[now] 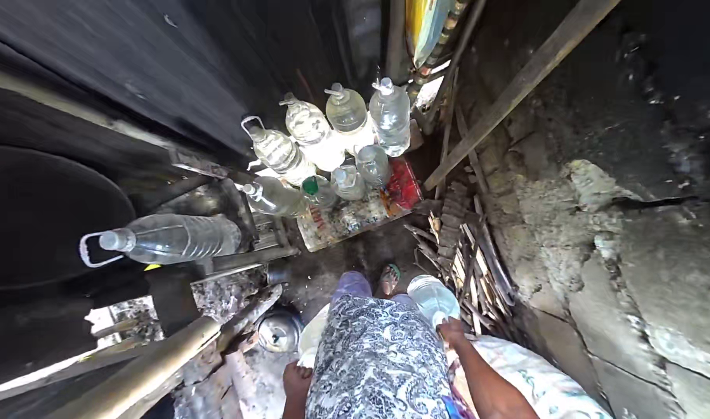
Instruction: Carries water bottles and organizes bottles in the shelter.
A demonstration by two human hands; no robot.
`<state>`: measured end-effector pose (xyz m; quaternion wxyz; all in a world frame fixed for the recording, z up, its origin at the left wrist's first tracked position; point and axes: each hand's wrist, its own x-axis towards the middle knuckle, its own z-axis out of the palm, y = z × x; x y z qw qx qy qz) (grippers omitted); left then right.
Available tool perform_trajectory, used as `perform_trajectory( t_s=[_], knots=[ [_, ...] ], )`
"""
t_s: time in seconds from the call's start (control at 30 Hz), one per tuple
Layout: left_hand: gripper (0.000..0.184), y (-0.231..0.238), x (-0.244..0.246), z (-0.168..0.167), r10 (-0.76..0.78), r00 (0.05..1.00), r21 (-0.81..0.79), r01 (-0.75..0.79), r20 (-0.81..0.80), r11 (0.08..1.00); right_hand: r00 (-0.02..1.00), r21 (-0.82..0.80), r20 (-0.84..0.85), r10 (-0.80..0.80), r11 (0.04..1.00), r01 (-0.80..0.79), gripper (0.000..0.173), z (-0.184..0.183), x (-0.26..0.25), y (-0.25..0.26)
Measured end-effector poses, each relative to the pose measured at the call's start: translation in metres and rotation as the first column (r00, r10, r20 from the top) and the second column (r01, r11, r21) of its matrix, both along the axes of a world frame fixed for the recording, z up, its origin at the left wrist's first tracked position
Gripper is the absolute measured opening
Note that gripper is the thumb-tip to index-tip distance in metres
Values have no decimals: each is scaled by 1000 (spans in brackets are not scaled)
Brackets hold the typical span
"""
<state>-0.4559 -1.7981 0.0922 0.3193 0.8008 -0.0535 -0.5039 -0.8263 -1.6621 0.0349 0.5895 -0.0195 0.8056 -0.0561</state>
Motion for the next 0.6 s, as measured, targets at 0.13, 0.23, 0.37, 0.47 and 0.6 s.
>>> perform_trajectory(
  t_s=[0.13,0.23,0.37,0.47,0.6],
  knots=[
    [33,-14,-12,-2,0,1000,42,0,-1,999,997,38,18,73,997,-74,44,14,-15,-27],
    [34,-24,-19,-10,18,1000,62,-17,-5,998,993,37,35,112,993,-113,47,20,-23,-50],
    [36,-47,-35,-16,93,994,60,-89,-58,994,974,24,52,221,975,-223,43,25,-39,-86],
    [39,-64,-40,-20,187,975,55,-182,-116,982,937,23,65,344,938,-346,44,27,-56,-123],
    [39,-89,-42,-16,253,959,26,-252,-126,967,853,15,82,515,855,-518,42,22,-67,-183]
  ],
)
